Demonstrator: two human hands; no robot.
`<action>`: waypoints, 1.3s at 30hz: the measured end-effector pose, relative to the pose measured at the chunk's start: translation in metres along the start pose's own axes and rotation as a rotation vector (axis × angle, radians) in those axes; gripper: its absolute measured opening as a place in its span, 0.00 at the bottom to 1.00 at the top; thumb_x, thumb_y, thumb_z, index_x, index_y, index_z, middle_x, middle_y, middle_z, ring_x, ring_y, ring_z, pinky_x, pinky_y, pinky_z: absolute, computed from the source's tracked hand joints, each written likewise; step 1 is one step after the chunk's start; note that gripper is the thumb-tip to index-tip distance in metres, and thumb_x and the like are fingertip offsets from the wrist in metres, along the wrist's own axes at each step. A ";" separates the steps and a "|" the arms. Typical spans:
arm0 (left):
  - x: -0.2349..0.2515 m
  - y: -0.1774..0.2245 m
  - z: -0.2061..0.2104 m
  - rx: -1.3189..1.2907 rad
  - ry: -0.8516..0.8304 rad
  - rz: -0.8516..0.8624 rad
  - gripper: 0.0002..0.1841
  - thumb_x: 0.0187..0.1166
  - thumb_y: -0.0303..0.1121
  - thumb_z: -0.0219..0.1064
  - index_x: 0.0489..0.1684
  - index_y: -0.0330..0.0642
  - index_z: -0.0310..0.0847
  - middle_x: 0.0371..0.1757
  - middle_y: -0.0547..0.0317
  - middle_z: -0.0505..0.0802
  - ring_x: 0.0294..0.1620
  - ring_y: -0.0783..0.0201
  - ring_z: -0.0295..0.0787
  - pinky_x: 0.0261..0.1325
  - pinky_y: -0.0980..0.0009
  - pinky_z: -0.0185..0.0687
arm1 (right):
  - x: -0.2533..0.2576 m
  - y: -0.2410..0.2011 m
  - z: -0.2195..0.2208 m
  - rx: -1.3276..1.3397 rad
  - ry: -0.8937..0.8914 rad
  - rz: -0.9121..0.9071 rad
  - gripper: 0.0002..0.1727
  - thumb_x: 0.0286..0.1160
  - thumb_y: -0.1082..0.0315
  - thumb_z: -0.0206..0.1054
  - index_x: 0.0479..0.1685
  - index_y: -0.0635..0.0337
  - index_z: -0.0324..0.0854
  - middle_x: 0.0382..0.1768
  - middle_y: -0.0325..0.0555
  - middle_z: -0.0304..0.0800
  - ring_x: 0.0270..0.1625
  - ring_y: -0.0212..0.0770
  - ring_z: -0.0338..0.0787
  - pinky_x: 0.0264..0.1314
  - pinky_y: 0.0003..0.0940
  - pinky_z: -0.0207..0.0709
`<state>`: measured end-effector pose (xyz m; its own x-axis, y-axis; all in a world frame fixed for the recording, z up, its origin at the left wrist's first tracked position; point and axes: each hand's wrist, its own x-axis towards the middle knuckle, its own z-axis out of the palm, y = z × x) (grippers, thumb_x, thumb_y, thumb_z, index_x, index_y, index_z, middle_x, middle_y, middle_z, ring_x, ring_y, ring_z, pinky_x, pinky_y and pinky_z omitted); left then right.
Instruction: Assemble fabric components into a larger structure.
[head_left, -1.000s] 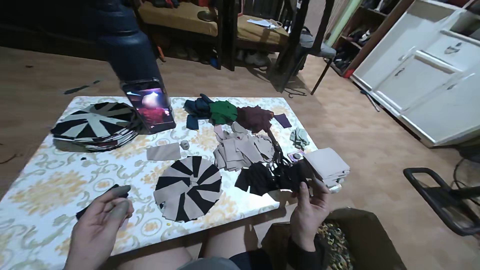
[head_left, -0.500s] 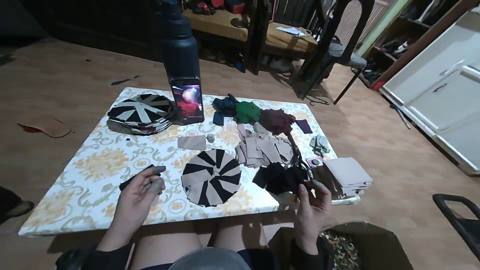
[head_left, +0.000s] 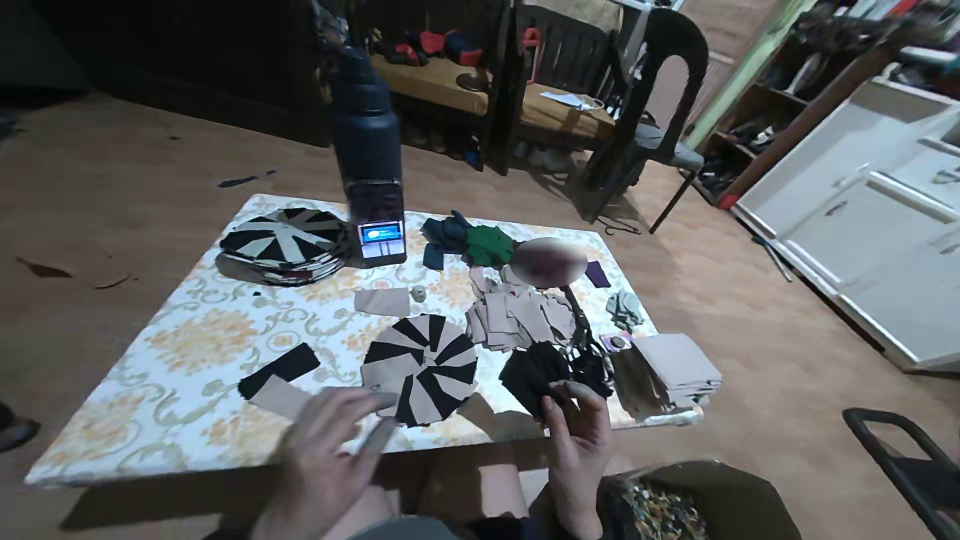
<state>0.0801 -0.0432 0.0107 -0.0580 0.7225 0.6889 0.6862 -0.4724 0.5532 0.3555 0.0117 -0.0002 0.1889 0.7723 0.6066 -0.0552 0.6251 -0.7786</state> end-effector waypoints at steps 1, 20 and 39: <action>0.002 0.014 0.006 -0.077 -0.087 -0.078 0.16 0.85 0.44 0.62 0.50 0.43 0.92 0.49 0.53 0.94 0.51 0.68 0.89 0.54 0.73 0.85 | -0.002 -0.002 0.005 0.012 -0.033 -0.005 0.16 0.73 0.77 0.71 0.58 0.52 0.83 0.53 0.36 0.92 0.43 0.29 0.93 0.43 0.24 0.90; -0.006 0.044 0.056 -0.678 -0.243 -0.283 0.15 0.86 0.31 0.62 0.63 0.33 0.86 0.58 0.55 0.94 0.57 0.75 0.90 0.62 0.77 0.85 | -0.031 -0.018 0.036 0.075 -0.261 0.156 0.22 0.71 0.73 0.74 0.64 0.57 0.76 0.51 0.34 0.93 0.52 0.29 0.92 0.56 0.25 0.88; -0.040 0.034 0.029 -0.480 -0.304 -0.378 0.22 0.88 0.35 0.60 0.74 0.31 0.74 0.47 0.44 0.92 0.38 0.62 0.90 0.46 0.65 0.88 | -0.037 -0.015 0.043 -0.065 -0.484 0.157 0.16 0.71 0.76 0.73 0.58 0.59 0.83 0.48 0.31 0.94 0.50 0.24 0.93 0.56 0.25 0.89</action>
<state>0.1264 -0.0737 -0.0113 0.0242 0.9585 0.2842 0.2575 -0.2807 0.9246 0.3075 -0.0219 -0.0041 -0.2933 0.8297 0.4749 0.0172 0.5012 -0.8651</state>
